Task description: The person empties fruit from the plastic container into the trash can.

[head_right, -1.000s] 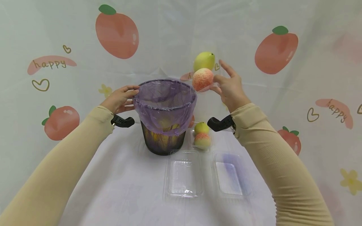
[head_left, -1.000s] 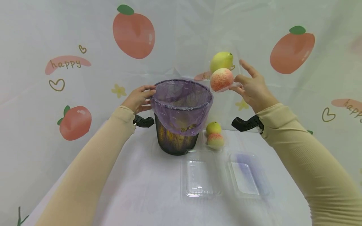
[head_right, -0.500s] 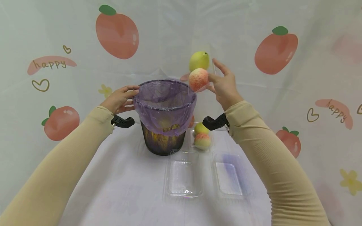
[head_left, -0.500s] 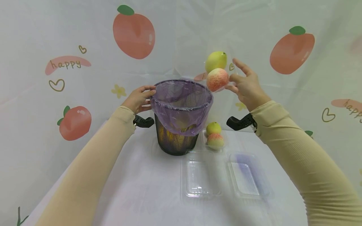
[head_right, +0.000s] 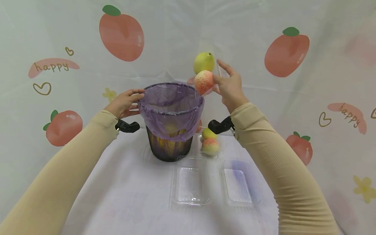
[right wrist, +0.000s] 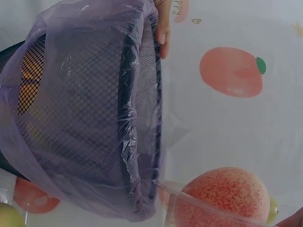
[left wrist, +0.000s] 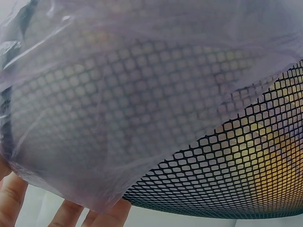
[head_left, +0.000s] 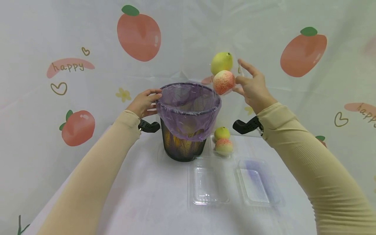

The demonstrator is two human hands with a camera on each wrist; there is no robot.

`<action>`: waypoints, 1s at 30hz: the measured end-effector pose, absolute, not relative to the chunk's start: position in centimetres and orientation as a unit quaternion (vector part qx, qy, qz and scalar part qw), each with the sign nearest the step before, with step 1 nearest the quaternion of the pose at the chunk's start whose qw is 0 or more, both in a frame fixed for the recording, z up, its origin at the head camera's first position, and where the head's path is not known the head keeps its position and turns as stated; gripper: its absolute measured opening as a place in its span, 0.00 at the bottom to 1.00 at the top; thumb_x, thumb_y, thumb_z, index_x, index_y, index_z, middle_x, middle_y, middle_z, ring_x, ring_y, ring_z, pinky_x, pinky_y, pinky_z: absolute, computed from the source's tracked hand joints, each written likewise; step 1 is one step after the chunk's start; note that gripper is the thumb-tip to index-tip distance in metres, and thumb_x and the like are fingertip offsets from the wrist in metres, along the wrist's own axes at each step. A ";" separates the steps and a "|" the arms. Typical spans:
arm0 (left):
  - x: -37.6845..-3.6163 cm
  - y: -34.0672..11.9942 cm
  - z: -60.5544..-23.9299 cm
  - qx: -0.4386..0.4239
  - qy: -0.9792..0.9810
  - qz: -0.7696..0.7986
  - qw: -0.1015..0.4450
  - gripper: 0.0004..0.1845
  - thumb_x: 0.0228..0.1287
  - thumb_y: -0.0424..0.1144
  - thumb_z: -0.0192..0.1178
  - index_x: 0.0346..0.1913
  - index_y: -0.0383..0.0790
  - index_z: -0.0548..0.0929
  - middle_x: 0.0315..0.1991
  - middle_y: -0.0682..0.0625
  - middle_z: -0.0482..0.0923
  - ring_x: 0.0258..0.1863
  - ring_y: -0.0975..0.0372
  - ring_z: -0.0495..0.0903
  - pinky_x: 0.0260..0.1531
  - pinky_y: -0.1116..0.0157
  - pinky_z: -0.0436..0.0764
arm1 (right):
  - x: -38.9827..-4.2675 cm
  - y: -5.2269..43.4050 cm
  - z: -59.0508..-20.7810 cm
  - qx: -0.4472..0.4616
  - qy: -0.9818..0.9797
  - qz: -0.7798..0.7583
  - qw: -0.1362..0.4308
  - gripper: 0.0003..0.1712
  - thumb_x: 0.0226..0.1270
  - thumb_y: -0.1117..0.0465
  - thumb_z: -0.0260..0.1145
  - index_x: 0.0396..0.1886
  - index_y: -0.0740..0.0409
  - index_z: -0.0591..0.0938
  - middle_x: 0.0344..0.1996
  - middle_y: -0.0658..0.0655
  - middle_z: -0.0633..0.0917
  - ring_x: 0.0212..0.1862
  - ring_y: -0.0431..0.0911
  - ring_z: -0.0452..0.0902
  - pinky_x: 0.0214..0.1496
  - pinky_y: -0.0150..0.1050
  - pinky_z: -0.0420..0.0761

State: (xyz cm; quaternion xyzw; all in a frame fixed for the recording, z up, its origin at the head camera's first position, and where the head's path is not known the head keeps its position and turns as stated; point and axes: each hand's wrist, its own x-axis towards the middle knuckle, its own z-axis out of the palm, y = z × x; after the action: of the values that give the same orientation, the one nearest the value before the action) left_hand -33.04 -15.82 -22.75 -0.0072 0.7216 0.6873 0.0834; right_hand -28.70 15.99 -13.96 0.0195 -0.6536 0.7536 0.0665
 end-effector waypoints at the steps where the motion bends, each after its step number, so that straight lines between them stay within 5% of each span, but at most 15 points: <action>1: -33.1 -15.8 -22.7 -0.008 0.722 0.687 0.083 0.25 0.75 0.44 0.50 0.72 0.50 0.63 0.69 0.47 0.60 0.68 0.49 0.65 0.64 0.53 0.71 | -28.7 15.9 -13.9 0.020 -0.655 0.752 0.067 0.45 0.63 0.82 0.44 0.72 0.38 0.65 0.76 0.42 0.41 0.71 0.46 0.56 0.70 0.46 0.65; 30: -33.0 -15.8 -22.7 -0.006 0.721 0.688 0.085 0.25 0.75 0.44 0.50 0.72 0.50 0.63 0.64 0.49 0.63 0.67 0.50 0.66 0.65 0.53 0.70 | -29.2 14.9 -13.7 0.006 -0.673 0.736 0.075 0.42 0.64 0.81 0.44 0.71 0.40 0.68 0.77 0.44 0.41 0.70 0.48 0.63 0.69 0.45 0.66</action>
State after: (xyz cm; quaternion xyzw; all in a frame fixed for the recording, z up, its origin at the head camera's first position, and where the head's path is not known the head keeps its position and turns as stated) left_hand -32.96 -15.83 -22.67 -0.0061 0.7205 0.6882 0.0847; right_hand -29.15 14.92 -13.75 0.0060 -0.6726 0.7362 0.0747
